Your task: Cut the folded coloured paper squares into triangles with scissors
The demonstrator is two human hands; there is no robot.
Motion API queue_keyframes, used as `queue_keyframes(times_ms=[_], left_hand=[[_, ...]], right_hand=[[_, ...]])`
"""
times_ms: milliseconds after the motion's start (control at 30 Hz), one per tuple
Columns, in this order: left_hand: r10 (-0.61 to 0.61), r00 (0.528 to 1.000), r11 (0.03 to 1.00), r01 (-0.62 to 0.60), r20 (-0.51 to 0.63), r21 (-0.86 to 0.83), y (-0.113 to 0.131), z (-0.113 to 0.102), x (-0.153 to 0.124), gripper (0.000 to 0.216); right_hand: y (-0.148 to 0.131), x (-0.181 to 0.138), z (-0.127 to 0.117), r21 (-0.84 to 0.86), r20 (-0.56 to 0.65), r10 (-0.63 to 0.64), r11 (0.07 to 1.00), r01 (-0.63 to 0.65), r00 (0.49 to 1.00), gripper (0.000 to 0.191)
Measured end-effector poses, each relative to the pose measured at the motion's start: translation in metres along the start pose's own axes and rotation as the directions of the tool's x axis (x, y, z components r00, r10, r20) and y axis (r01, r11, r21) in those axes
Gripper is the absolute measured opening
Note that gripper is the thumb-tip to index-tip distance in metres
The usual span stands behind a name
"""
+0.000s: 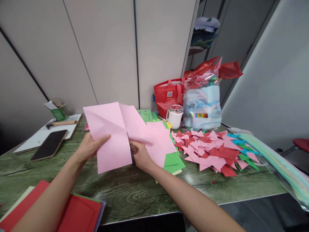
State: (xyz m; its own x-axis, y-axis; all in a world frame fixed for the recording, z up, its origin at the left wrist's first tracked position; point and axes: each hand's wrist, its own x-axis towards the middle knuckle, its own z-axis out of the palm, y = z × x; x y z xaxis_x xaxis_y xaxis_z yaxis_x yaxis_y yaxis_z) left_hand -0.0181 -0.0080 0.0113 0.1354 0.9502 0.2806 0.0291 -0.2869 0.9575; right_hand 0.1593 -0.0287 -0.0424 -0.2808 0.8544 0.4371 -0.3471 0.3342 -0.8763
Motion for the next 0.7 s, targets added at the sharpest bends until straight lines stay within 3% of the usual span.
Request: queue_keyframes(times_ms=[700], left_hand=[[0.006,1.000,1.000,-0.006,-0.001,-0.015,-0.0011,-0.0001,0.0008,0.030]], right_hand=[[0.0036,-0.0010,-0.0013,-0.024,-0.023,0.039,0.999,-0.040,0.999,0.026]])
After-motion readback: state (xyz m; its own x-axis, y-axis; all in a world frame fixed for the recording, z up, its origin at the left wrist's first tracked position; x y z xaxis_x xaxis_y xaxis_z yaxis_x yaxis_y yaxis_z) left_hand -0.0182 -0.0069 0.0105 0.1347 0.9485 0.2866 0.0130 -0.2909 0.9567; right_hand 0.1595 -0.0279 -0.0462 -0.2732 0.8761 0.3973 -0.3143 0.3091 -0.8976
